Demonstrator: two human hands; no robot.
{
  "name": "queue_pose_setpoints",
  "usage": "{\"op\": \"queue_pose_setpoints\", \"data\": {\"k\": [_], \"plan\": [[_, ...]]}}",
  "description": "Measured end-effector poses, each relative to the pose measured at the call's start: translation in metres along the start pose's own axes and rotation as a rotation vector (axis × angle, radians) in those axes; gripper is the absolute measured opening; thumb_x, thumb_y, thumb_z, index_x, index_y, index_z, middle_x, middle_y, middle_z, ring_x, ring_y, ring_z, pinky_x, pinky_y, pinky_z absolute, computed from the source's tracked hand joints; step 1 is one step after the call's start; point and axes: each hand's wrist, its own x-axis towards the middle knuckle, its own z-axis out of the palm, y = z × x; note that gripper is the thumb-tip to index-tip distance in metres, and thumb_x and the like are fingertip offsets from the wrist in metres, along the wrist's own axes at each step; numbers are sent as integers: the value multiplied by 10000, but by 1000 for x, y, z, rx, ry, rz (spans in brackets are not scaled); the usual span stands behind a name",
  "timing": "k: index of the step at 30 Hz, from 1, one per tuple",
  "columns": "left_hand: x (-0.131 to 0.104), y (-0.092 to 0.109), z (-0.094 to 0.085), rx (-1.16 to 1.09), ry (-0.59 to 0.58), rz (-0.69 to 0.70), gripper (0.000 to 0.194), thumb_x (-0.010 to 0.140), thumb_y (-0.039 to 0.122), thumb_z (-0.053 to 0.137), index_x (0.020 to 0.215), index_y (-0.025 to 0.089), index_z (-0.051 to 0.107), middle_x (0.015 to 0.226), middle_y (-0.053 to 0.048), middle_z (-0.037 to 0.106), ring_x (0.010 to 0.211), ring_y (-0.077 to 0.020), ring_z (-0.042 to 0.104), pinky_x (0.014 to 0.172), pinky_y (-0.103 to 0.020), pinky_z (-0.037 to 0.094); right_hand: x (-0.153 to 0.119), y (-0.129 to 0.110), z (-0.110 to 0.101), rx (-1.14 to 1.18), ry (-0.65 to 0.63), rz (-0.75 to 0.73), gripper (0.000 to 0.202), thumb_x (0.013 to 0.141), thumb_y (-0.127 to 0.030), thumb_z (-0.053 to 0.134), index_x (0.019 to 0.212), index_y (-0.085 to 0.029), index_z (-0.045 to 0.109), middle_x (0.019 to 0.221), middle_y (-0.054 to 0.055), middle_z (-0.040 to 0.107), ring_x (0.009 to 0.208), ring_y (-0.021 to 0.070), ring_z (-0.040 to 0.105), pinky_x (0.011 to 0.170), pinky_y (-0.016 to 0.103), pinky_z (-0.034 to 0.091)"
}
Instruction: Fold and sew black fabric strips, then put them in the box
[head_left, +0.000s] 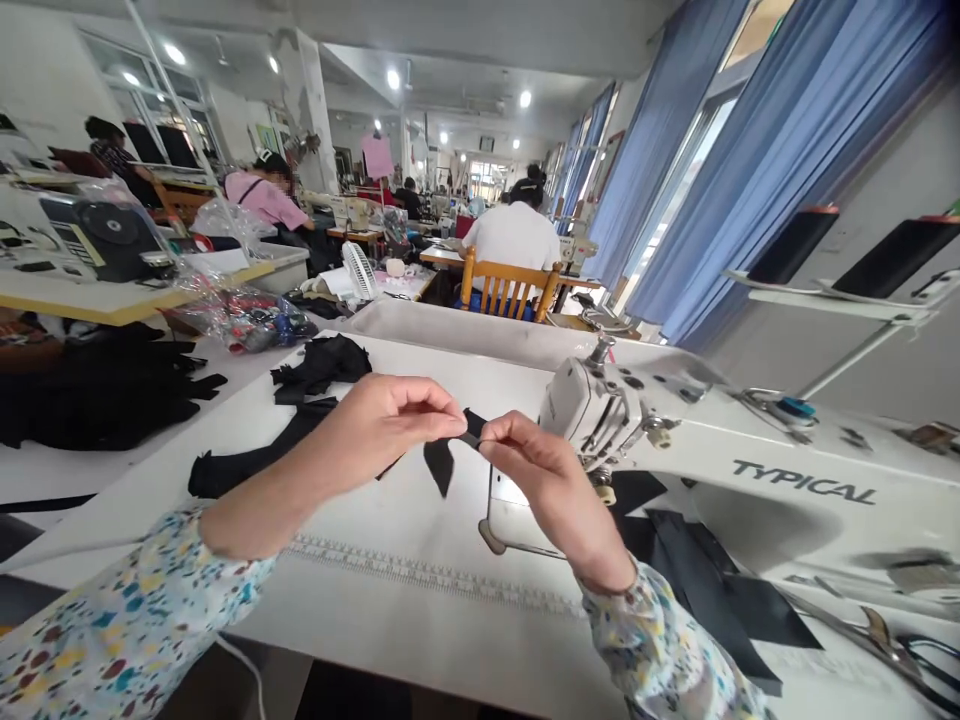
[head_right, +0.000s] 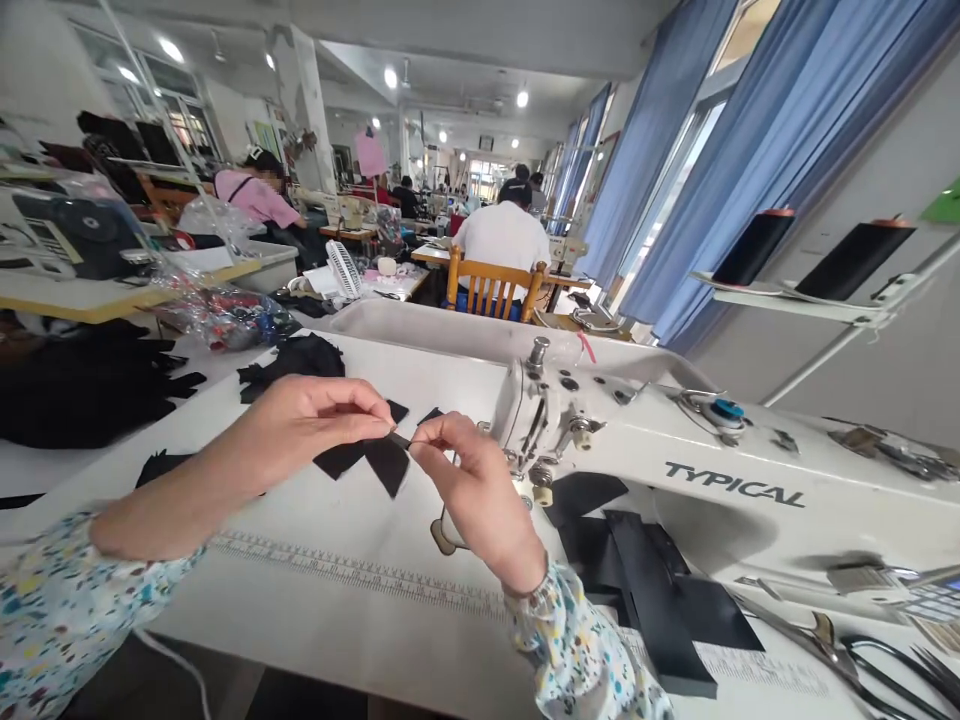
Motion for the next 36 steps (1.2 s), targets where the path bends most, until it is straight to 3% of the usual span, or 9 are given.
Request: {"op": "queue_pose_setpoints", "data": {"k": [3,8,12,17,22,29,36], "plan": [[-25,-3,8,81,-12,66,115,867,283,700,794,219,762,815,-2,740,715,-143,650,618,-215,496,-21,0,0,-108,0,-74,123,987,-280,554,892,-239,621,911,9,606,891,183,565,796,323,449],[-82,-59,62,35,-17,-31,121,921,245,665,838,198,739,820,-14,730,725,-145,671,646,-224,520,-74,40,10,-289,-57,-51,114,973,-174,568,919,-238,645,948,25,612,952,199,560,864,357,453],[-112,-85,92,98,27,40,97,941,201,655,865,194,715,885,-28,723,809,-155,689,751,-252,545,-107,59,17,-312,-81,37,141,983,-152,548,911,-236,634,958,35,605,977,213,541,881,374,461],[-123,-77,95,239,-47,154,137,955,129,605,868,208,675,945,-37,697,979,-192,684,882,-298,567,-123,58,20,-321,-105,65,145,1010,-167,519,914,-240,600,976,43,588,989,223,525,870,391,476],[-129,-70,97,336,-57,148,209,963,101,513,859,221,648,1047,-67,683,1124,-226,645,967,-333,572,-124,64,21,-362,-144,64,167,1005,-146,504,916,-247,603,974,48,585,972,229,534,824,390,505],[-129,-72,103,350,-17,117,220,964,127,491,814,209,630,1049,-90,662,1120,-262,610,929,-397,571,-125,65,22,-455,-139,54,186,1004,-134,495,890,-236,601,954,51,579,932,229,526,815,408,491],[-123,-74,103,357,-12,85,199,947,137,557,781,205,642,1027,-70,682,1171,-281,580,1063,-511,463,-123,64,23,-574,-126,49,192,1000,-134,492,853,-214,585,916,55,554,907,236,485,855,447,426]]}}
